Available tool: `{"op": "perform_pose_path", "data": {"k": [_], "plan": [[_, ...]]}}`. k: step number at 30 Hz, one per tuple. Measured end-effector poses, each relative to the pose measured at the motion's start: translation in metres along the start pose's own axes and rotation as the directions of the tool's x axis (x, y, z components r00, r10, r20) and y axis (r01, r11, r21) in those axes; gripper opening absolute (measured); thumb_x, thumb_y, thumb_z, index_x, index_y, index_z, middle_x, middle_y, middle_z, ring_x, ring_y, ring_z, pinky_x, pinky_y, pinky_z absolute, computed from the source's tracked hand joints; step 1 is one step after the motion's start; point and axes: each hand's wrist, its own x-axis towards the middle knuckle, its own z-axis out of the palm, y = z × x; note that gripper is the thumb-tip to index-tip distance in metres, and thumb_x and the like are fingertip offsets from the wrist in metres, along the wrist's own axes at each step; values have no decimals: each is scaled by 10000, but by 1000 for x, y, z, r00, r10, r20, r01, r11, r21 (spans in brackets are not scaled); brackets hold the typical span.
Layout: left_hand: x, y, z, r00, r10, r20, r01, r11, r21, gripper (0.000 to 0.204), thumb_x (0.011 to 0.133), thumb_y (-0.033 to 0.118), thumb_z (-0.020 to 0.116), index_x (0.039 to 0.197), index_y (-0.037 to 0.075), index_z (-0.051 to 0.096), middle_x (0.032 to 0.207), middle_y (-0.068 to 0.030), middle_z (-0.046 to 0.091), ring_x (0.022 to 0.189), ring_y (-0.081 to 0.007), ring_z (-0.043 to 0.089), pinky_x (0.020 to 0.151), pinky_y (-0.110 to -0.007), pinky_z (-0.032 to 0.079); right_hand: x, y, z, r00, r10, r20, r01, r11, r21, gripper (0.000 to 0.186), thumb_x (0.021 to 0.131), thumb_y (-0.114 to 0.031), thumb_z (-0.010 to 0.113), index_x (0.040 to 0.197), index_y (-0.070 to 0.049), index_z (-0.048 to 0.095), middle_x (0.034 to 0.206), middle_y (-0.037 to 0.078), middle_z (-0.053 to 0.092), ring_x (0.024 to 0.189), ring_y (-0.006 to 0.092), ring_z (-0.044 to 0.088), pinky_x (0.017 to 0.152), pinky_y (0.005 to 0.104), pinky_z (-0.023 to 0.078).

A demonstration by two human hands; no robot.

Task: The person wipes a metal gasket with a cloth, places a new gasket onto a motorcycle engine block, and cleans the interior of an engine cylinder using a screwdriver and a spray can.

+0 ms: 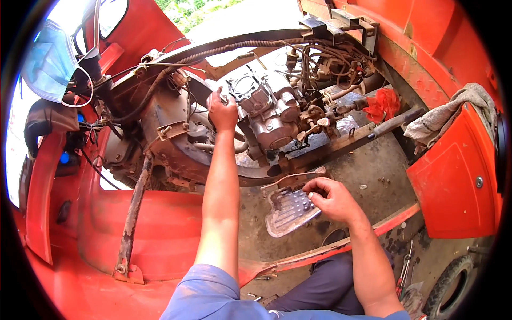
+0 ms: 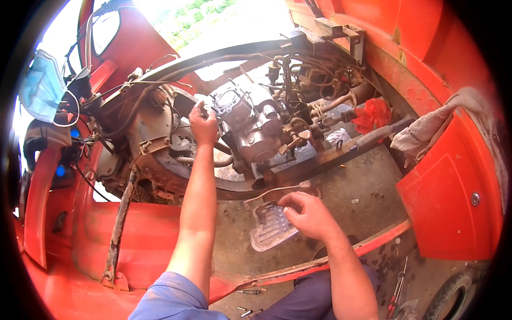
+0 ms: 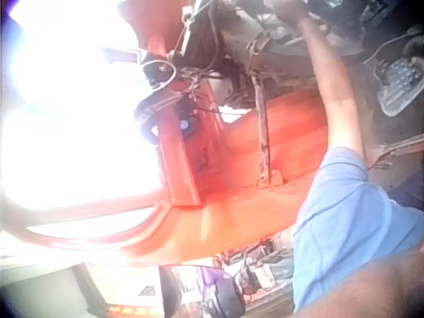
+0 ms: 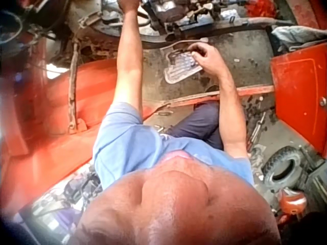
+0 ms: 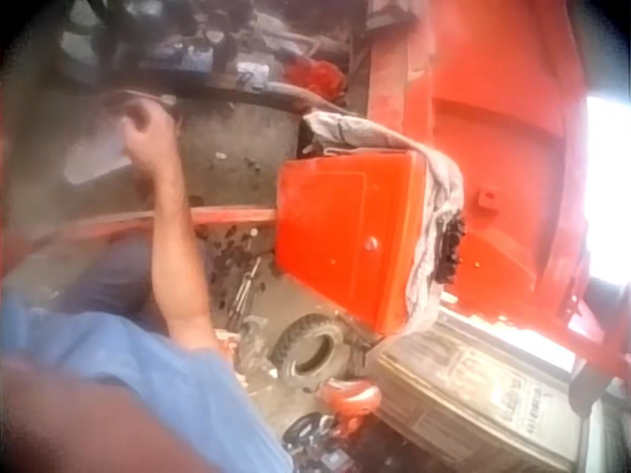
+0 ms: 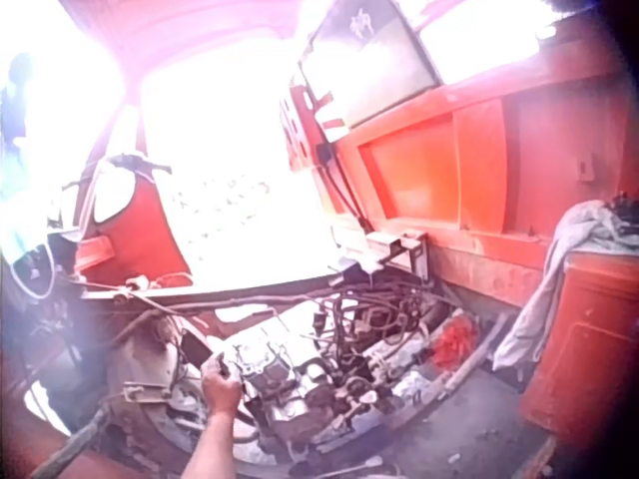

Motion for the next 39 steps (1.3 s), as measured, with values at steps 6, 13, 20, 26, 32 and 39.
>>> {"op": "perform_pose_path", "data": {"k": [6, 13, 20, 26, 32, 39], "plan": [[61, 4, 11, 783, -38, 620, -4, 998, 66, 716, 794, 415, 815, 1398, 92, 606, 1315, -194, 651, 1298, -344, 576, 1069, -415, 461, 1, 5, 0, 1000, -20, -2, 20, 999, -44, 245, 900, -66, 611, 1110, 27, 694, 983, 76, 704, 824, 116, 650, 747, 299, 541], [105, 23, 27, 432, -109, 895, -95, 982, 165, 847, 793, 489, 819, 1532, 240, 489, 1263, -140, 699, 974, -210, 712, 824, -402, 578, 3, 13, 3, 999, -33, 11, 34, 997, -62, 258, 891, -89, 618, 1112, 18, 697, 1016, 100, 697, 845, 149, 662, 759, 312, 545], [102, 27, 25, 377, -71, 924, -166, 976, 143, 752, 867, 562, 729, 1501, 214, 522, 1476, -138, 572, 1352, -293, 551, 1126, -370, 429, 3, 18, 5, 999, -32, 39, 37, 989, -142, 271, 886, -118, 629, 1120, 1, 698, 1032, 120, 694, 831, 192, 678, 756, 350, 552], [102, 8, 34, 374, -98, 922, -76, 988, 136, 743, 872, 588, 693, 1500, 230, 523, 1451, -149, 589, 1331, -318, 563, 1105, -386, 446, 3, 10, 8, 995, -67, 69, 81, 970, -230, 292, 883, -157, 645, 1127, -6, 702, 1051, 149, 695, 864, 248, 688, 795, 367, 555], [89, 9, 31, 555, -56, 830, -80, 990, 120, 760, 819, 429, 814, 1466, 133, 547, 1239, -172, 683, 1004, -226, 691, 838, -357, 563, 3, 11, 7, 995, -85, 59, 98, 961, -260, 301, 877, -170, 642, 1122, -8, 705, 1044, 161, 693, 880, 274, 687, 817, 377, 552], [71, 31, 0, 580, -24, 815, -65, 995, 75, 475, 793, 385, 849, 1089, 35, 724, 994, -163, 742, 923, -238, 716, 836, -370, 557, 4, 12, 7, 994, -92, 60, 106, 951, -292, 291, 880, -173, 637, 1111, -12, 708, 1053, 169, 693, 907, 297, 690, 840, 394, 550]]}}
